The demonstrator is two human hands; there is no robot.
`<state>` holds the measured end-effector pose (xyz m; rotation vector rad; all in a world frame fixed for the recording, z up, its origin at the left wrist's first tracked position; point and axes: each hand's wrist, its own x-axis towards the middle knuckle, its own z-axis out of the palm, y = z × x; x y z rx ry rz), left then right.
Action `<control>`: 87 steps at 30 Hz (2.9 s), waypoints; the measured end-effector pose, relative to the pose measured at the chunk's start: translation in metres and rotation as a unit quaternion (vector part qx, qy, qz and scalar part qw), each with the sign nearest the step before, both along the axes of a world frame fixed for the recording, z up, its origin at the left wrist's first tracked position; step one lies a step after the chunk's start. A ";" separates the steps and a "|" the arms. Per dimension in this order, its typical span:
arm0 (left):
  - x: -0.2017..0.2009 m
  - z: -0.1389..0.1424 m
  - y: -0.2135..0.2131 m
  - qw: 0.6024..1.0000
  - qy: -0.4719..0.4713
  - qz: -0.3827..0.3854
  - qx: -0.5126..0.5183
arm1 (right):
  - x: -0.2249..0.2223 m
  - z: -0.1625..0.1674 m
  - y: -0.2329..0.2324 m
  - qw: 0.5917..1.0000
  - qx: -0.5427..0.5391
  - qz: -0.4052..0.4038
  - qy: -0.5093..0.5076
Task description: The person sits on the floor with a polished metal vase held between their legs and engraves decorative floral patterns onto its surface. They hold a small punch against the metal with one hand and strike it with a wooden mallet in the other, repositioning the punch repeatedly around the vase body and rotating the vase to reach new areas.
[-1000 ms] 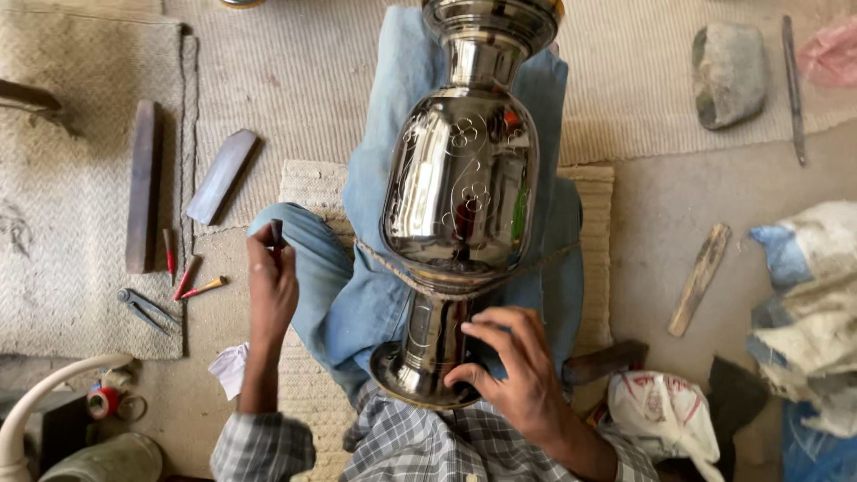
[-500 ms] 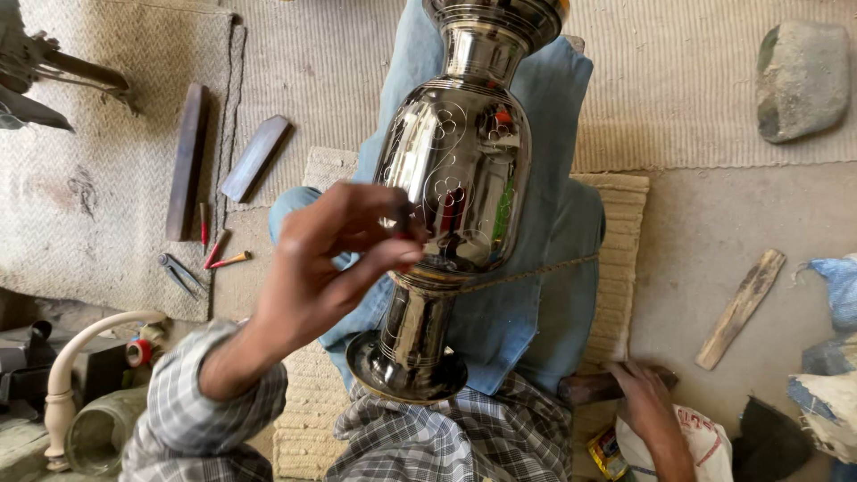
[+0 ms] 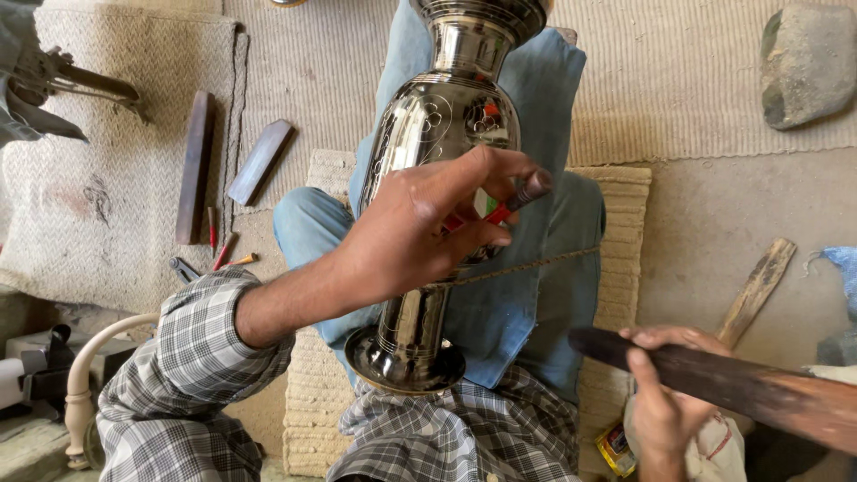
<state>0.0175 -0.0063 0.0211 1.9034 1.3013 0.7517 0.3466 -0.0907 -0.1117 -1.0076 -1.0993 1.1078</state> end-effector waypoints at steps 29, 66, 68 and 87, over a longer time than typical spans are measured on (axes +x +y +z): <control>-0.001 0.000 0.036 0.964 0.024 -0.245 0.103 | 0.019 0.042 0.007 0.976 -0.107 0.082 -0.169; 0.017 -0.027 -0.047 0.961 -0.051 0.177 0.205 | 0.022 0.165 0.154 0.680 0.327 0.339 -0.561; 0.009 -0.025 -0.039 0.973 0.019 0.136 0.187 | 0.025 0.152 0.145 0.739 0.259 0.290 -0.551; -0.004 -0.002 0.034 0.962 0.033 -0.246 0.114 | 0.000 0.058 0.044 0.926 0.024 0.048 -0.374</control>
